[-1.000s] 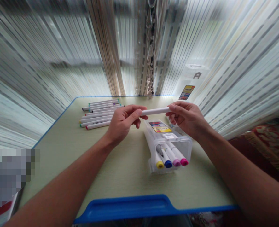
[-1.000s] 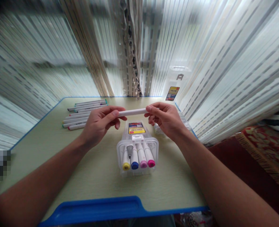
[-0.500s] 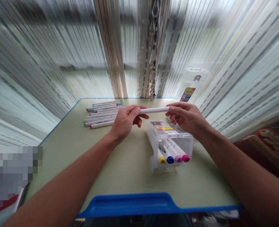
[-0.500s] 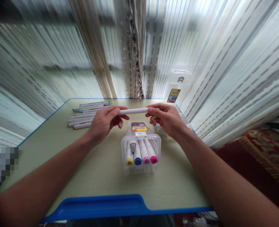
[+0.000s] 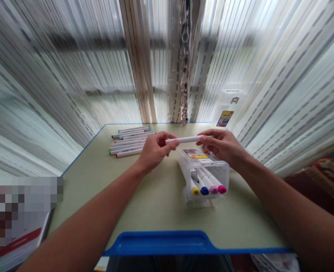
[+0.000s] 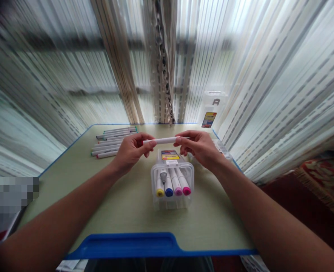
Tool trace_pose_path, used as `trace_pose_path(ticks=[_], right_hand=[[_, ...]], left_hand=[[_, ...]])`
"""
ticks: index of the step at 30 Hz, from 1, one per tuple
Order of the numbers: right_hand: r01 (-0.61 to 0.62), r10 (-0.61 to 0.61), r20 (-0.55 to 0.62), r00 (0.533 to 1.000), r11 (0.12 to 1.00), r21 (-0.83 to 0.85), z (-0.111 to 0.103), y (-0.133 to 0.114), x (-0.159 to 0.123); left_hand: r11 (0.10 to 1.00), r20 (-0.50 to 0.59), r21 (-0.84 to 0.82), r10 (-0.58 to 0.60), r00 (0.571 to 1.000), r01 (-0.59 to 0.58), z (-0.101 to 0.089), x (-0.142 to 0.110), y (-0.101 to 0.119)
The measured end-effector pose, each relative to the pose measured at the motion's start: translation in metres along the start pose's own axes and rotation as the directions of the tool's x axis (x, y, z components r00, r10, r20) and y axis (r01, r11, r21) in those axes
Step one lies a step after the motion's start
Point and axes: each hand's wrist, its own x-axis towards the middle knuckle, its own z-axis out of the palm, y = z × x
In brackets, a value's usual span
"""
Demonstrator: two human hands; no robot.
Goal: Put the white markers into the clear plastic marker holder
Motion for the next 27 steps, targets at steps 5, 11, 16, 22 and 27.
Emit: trace_pose_path(ticks=[5,11,16,22,27], right_hand=[[0.026,-0.025,0.018,1.000,0.999,-0.023,-0.0008,0.0003,-0.0001],[0.048,-0.047,0.016,0.999,0.998,-0.028,-0.0006,0.0006,0.0010],[0.049,-0.049,-0.010,0.999,0.999,-0.016,-0.0041,0.0022,0.0032],[0.048,-0.047,-0.035,0.998,0.999,0.020,-0.0071,0.0029,0.0044],[0.030,-0.029,-0.062,0.998,0.999,0.030,-0.0059,0.0006,0.0045]], left_hand=[[0.999,0.001,0.033,-0.001,1.000,0.001,-0.0001,0.0007,0.0006],[0.999,0.013,0.026,0.020,1.000,-0.020,0.0003,0.0001,0.0030],[1.000,0.035,-0.011,0.016,0.999,-0.016,-0.0002,-0.0003,0.0048],[0.998,0.066,-0.062,0.011,0.998,-0.006,-0.0010,0.0002,0.0040],[0.987,0.085,-0.153,-0.031,0.996,0.044,-0.0013,-0.0001,0.0043]])
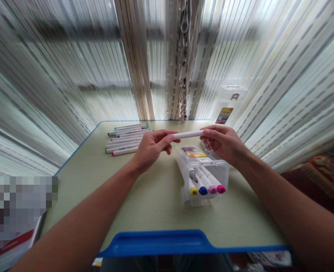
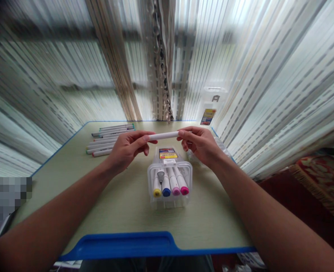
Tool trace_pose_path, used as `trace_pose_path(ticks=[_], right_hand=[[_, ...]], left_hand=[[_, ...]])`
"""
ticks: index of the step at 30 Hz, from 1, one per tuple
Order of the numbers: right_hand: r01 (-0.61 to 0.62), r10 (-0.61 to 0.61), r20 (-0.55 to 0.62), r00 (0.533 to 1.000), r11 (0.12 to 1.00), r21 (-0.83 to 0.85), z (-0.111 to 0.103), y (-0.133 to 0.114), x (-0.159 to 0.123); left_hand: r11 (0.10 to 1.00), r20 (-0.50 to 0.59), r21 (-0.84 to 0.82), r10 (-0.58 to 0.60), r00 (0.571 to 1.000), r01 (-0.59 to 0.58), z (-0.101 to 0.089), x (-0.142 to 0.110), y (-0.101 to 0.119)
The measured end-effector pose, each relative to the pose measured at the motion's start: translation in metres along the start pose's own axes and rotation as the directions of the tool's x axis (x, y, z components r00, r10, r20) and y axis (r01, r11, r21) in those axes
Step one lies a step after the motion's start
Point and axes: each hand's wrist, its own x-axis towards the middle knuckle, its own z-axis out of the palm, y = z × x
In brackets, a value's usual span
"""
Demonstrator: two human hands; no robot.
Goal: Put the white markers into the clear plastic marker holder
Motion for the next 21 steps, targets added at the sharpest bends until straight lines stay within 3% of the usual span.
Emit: trace_pose_path(ticks=[11,21], right_hand=[[-0.018,0.018,-0.019,1.000,0.999,0.035,-0.0010,-0.0005,0.0005],[0.004,-0.005,0.011,1.000,1.000,0.010,0.0001,0.0000,-0.0003]], left_hand=[[0.988,0.035,-0.147,-0.036,0.999,0.041,0.0001,-0.0003,0.0006],[0.994,0.007,-0.104,-0.028,1.000,0.029,-0.0005,0.0013,-0.0020]])
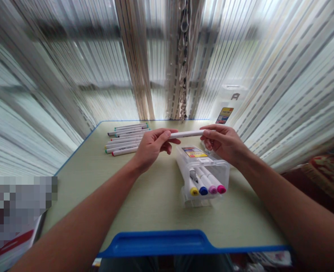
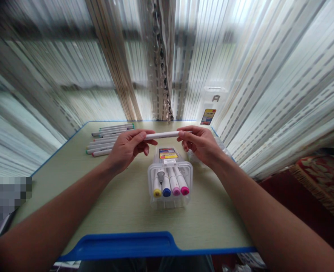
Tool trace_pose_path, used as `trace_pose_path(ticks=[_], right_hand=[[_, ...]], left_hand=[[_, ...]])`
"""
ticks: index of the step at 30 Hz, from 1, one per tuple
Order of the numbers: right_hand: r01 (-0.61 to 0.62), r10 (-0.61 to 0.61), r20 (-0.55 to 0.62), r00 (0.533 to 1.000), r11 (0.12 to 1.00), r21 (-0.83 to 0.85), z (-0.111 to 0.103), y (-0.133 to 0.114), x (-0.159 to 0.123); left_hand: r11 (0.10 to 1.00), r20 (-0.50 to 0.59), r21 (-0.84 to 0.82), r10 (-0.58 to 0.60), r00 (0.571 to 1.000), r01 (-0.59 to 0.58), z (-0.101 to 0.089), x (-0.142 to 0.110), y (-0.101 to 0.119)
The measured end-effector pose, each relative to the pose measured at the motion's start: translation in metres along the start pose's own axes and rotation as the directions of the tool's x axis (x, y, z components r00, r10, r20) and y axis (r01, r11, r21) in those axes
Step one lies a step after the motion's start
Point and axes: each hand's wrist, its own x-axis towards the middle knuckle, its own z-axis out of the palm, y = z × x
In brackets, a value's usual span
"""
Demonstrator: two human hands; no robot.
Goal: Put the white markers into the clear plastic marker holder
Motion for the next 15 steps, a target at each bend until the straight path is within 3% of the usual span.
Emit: trace_pose_path(ticks=[15], right_hand=[[-0.017,0.017,0.072,0.997,1.000,-0.003,0.0043,-0.0032,-0.0039]], left_hand=[[0.965,-0.011,0.256,0.063,0.998,-0.058,0.0018,-0.0007,0.0001]])
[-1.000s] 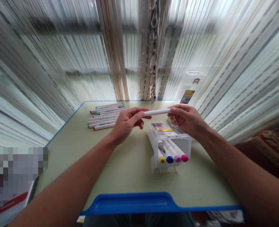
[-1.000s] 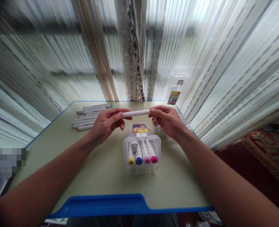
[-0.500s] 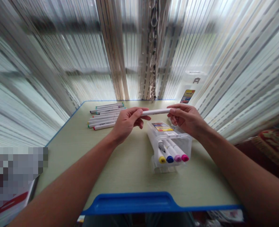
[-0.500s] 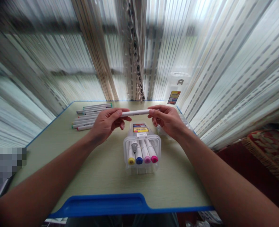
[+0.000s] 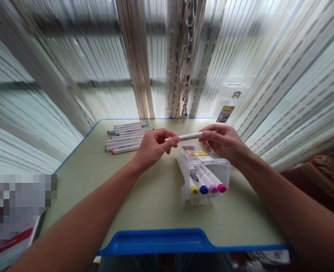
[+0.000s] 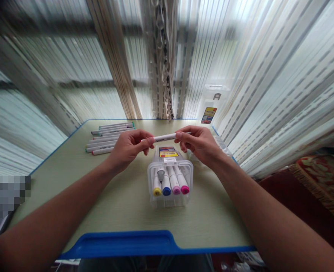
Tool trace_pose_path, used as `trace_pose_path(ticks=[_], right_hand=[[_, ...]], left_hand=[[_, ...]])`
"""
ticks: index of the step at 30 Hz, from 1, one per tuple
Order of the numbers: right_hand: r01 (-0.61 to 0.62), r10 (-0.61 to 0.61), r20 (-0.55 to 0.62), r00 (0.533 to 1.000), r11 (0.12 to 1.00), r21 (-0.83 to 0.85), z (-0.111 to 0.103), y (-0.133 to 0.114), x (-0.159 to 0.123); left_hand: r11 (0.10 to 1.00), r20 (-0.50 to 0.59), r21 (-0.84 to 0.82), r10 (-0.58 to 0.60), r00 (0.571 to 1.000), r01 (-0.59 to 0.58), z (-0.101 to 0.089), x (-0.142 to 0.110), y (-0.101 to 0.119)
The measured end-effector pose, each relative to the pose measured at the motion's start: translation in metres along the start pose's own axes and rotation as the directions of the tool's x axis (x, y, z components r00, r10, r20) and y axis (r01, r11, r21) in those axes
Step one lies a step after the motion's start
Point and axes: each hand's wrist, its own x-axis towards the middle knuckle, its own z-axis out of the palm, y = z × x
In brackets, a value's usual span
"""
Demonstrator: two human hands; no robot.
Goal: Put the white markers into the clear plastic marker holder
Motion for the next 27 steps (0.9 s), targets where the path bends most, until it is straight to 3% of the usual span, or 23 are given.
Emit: trace_pose_path(ticks=[12,27], right_hand=[[0.008,-0.007,-0.028,1.000,1.000,0.020,-0.0022,0.0032,0.0029],[-0.039,0.042,-0.087,0.995,0.999,0.032,-0.0034,0.0021,0.0030]], left_hand=[[0.999,-0.008,-0.050,-0.004,1.000,0.004,0.0007,-0.0002,0.0002],[0.949,0.067,-0.303,-0.070,0.995,0.087,-0.0009,-0.0020,0.0019]])
